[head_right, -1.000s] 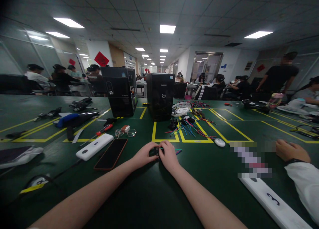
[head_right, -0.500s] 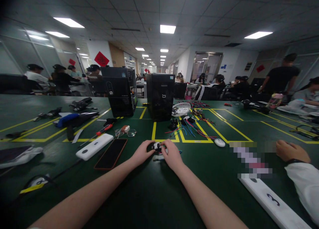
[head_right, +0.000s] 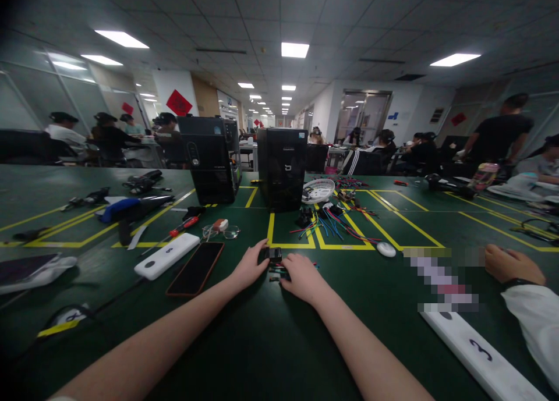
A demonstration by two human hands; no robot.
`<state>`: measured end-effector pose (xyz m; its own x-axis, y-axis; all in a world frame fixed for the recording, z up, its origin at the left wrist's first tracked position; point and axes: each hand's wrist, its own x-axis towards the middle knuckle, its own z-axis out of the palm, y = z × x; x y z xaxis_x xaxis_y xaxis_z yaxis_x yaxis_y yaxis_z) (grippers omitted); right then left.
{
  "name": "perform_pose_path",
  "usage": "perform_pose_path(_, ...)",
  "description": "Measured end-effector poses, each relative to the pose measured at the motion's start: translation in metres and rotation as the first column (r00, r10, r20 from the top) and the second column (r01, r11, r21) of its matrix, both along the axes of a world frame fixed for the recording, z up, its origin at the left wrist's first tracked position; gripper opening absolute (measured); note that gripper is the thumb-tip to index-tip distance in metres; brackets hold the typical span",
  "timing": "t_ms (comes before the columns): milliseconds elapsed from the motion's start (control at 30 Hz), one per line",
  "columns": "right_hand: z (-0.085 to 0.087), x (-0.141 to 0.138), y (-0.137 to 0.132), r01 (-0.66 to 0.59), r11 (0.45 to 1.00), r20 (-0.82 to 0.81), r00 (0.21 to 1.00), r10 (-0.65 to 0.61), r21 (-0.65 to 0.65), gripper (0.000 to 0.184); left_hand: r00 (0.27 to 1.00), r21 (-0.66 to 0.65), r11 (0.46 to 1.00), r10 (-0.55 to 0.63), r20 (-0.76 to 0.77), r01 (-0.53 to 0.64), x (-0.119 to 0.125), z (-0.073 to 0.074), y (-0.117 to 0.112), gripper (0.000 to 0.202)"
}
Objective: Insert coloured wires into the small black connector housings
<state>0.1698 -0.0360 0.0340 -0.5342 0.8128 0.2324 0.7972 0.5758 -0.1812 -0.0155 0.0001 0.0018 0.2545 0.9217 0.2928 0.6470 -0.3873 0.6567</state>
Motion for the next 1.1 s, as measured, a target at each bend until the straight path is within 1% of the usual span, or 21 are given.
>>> perform_pose_path(67, 0.0, -0.001, 0.0, 0.026, 0.999, 0.043, 0.999, -0.025, -0.031, 0.022, 1.0, -0.015, 1.0, 0.008, -0.017, -0.008, 0.001, -0.001, 0.0, 0.057)
perform_pose_path(233, 0.003, -0.011, -0.005, 0.013, 0.995, 0.121, 0.993, -0.001, -0.096, 0.009, 1.0, -0.022, 1.0, 0.015, -0.024, -0.016, 0.001, -0.002, 0.001, 0.06)
perform_pose_path(333, 0.003, -0.014, -0.008, 0.002, 0.996, 0.14, 0.99, 0.01, -0.09, 0.007, 1.0, -0.021, 1.0, 0.012, -0.021, -0.012, 0.001, -0.003, 0.002, 0.059)
perform_pose_path(433, 0.0, -0.014, -0.008, -0.005, 0.998, 0.138, 0.99, 0.014, -0.064, 0.01, 1.0, -0.007, 1.0, 0.004, -0.013, -0.004, 0.0, -0.004, 0.002, 0.059)
perform_pose_path(567, -0.005, -0.014, -0.005, 0.03, 0.999, 0.1, 0.995, -0.026, -0.039, 0.015, 1.0, 0.014, 1.0, -0.001, 0.001, 0.001, 0.0, -0.006, 0.003, 0.059)
perform_pose_path(667, -0.006, -0.014, -0.002, 0.094, 0.993, 0.074, 0.993, -0.089, -0.069, 0.016, 1.0, 0.056, 0.998, 0.008, 0.015, -0.009, -0.001, -0.005, 0.003, 0.058)
perform_pose_path(767, -0.002, -0.015, -0.001, 0.129, 0.987, 0.045, 0.991, -0.125, -0.094, 0.017, 0.999, 0.093, 0.996, 0.01, 0.031, -0.012, -0.002, -0.005, 0.003, 0.057)
perform_pose_path(867, 0.004, -0.015, -0.004, 0.141, 0.988, -0.036, 0.989, -0.144, -0.063, 0.018, 0.999, 0.086, 0.996, 0.032, 0.043, -0.036, -0.002, -0.006, 0.004, 0.055)
perform_pose_path(933, 0.007, -0.015, -0.005, 0.188, 0.98, -0.048, 0.98, -0.191, -0.057, 0.025, 0.998, 0.072, 0.997, 0.032, 0.049, -0.035, -0.002, -0.008, 0.004, 0.055)
perform_pose_path(1000, 0.01, -0.013, -0.005, 0.251, 0.966, -0.006, 0.968, -0.252, -0.061, 0.035, 0.997, 0.06, 0.998, -0.007, 0.073, 0.003, -0.001, -0.009, 0.004, 0.057)
perform_pose_path(1033, 0.01, -0.011, -0.005, 0.279, 0.958, 0.023, 0.96, -0.278, -0.059, 0.04, 0.995, 0.057, 0.997, -0.05, 0.091, 0.045, -0.001, -0.009, 0.004, 0.059)
perform_pose_path(1100, 0.008, -0.008, -0.002, 0.323, 0.945, 0.076, 0.945, -0.318, -0.051, 0.048, 0.976, 0.065, 0.984, -0.175, 0.129, 0.167, -0.001, -0.008, 0.001, 0.063)
